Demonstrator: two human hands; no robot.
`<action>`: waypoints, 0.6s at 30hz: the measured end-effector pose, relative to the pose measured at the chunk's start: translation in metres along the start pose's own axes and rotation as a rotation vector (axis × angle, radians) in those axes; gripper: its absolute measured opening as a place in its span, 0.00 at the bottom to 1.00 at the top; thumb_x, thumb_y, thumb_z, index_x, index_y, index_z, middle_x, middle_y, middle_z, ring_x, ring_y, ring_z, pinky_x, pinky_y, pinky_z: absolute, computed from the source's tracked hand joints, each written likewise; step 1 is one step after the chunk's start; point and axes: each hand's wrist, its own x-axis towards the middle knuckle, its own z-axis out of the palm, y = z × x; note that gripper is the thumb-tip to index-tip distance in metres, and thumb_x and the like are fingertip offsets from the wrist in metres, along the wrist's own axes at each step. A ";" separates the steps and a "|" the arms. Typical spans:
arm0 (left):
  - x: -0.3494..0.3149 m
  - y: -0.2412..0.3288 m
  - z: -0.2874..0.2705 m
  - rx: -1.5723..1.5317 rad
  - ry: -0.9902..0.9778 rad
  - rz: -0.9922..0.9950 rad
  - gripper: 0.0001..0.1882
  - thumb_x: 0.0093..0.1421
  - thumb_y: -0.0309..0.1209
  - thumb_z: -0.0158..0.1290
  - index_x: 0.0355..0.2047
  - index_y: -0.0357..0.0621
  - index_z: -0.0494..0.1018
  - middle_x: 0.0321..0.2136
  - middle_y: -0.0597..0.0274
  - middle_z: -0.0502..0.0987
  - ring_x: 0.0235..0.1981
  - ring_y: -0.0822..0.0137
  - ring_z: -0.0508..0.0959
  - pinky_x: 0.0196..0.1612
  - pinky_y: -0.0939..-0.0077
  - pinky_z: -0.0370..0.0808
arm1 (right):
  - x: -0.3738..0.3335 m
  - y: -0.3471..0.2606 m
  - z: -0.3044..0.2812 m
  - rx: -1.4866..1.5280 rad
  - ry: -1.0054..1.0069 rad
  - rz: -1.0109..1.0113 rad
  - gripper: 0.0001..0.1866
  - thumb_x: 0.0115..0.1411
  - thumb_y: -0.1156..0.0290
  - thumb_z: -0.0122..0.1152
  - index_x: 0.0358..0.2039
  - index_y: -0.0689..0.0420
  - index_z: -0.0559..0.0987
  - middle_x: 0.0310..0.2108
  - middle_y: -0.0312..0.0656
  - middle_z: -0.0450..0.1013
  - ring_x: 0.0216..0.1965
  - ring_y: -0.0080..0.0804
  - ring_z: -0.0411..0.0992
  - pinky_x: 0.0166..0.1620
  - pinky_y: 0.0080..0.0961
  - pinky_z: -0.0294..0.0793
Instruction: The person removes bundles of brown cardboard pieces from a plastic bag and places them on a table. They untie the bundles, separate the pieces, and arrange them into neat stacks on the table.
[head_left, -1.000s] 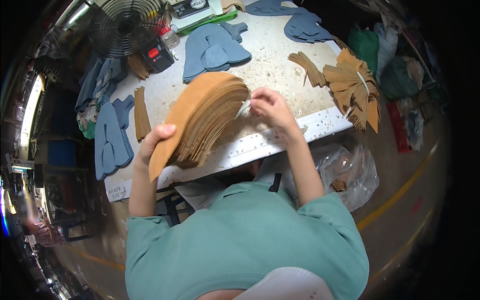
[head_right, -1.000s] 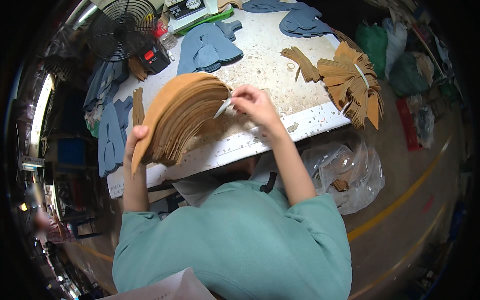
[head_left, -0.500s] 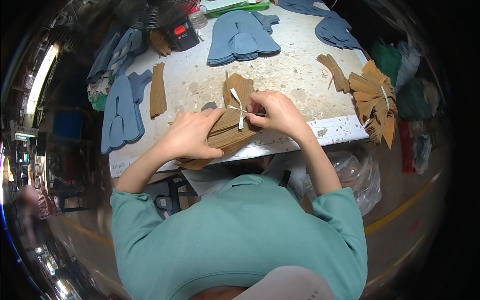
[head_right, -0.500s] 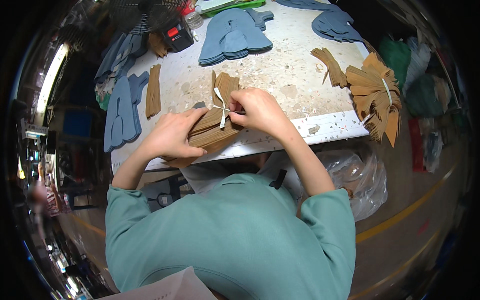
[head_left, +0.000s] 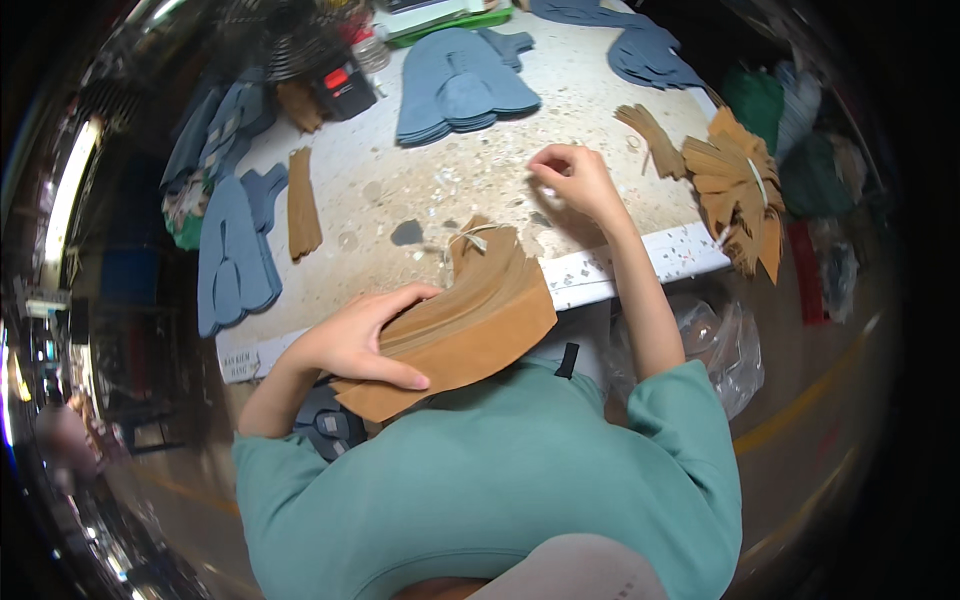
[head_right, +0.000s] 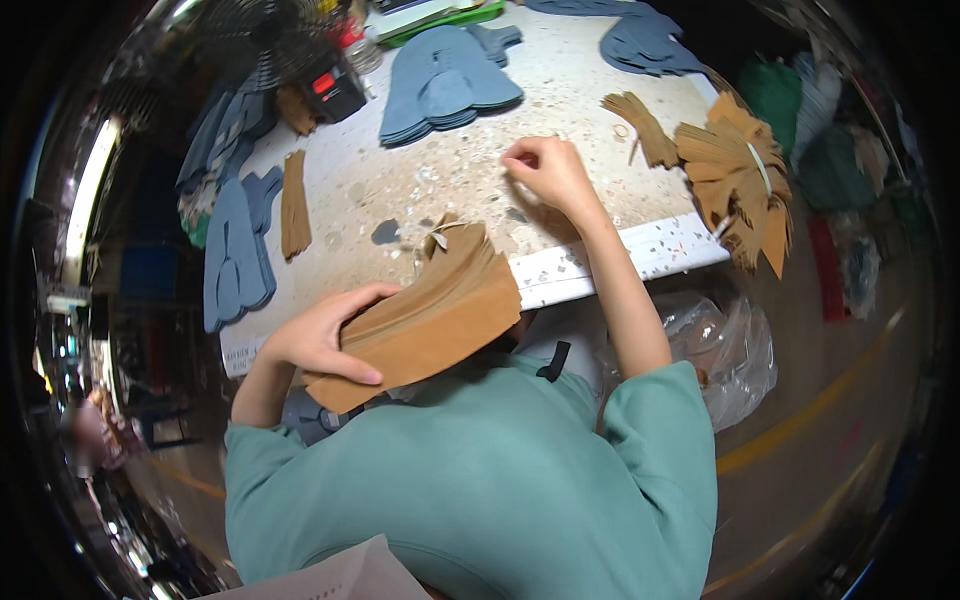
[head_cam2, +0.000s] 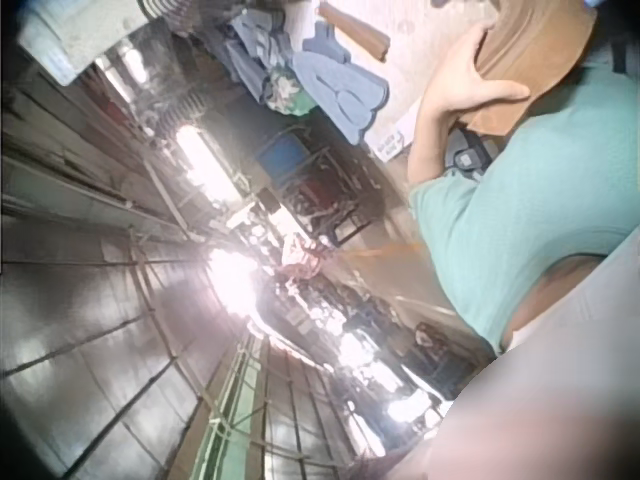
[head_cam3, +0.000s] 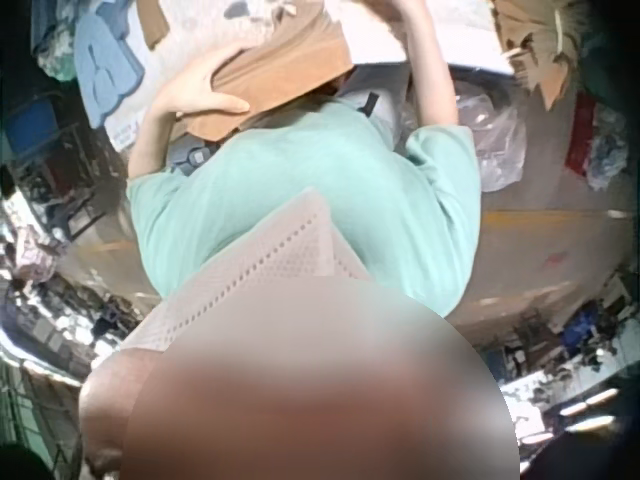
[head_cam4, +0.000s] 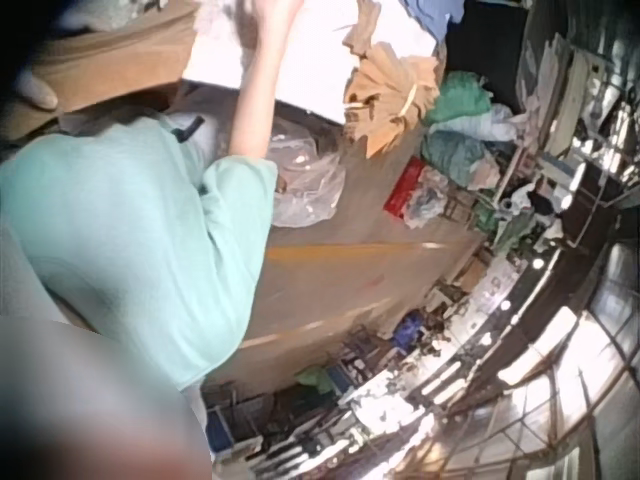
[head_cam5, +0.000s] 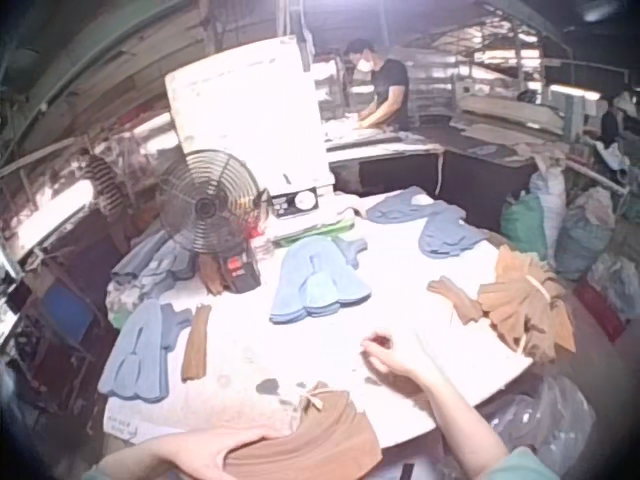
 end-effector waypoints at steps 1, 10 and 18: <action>-0.002 -0.003 -0.001 -0.223 -0.018 -0.029 0.51 0.38 0.39 0.67 0.61 0.32 0.56 0.54 0.52 0.68 0.56 0.62 0.68 0.59 0.71 0.62 | -0.002 -0.001 -0.008 0.011 -0.160 -0.013 0.12 0.60 0.65 0.57 0.41 0.56 0.81 0.29 0.38 0.78 0.34 0.23 0.76 0.38 0.23 0.74; 0.035 -0.041 -0.025 -1.273 0.100 0.352 0.41 0.55 0.48 0.47 0.61 0.29 0.55 0.52 0.34 0.67 0.47 0.44 0.76 0.50 0.52 0.74 | -0.052 -0.017 0.026 0.664 -0.231 0.182 0.31 0.65 0.60 0.54 0.65 0.56 0.58 0.58 0.47 0.63 0.56 0.32 0.65 0.58 0.28 0.66; 0.081 -0.026 -0.004 -1.516 0.174 0.660 0.37 0.60 0.49 0.44 0.60 0.32 0.56 0.53 0.39 0.68 0.48 0.45 0.75 0.51 0.42 0.73 | -0.042 -0.037 0.054 0.829 0.052 0.086 0.40 0.53 0.66 0.66 0.64 0.54 0.58 0.52 0.44 0.68 0.47 0.25 0.71 0.38 0.20 0.77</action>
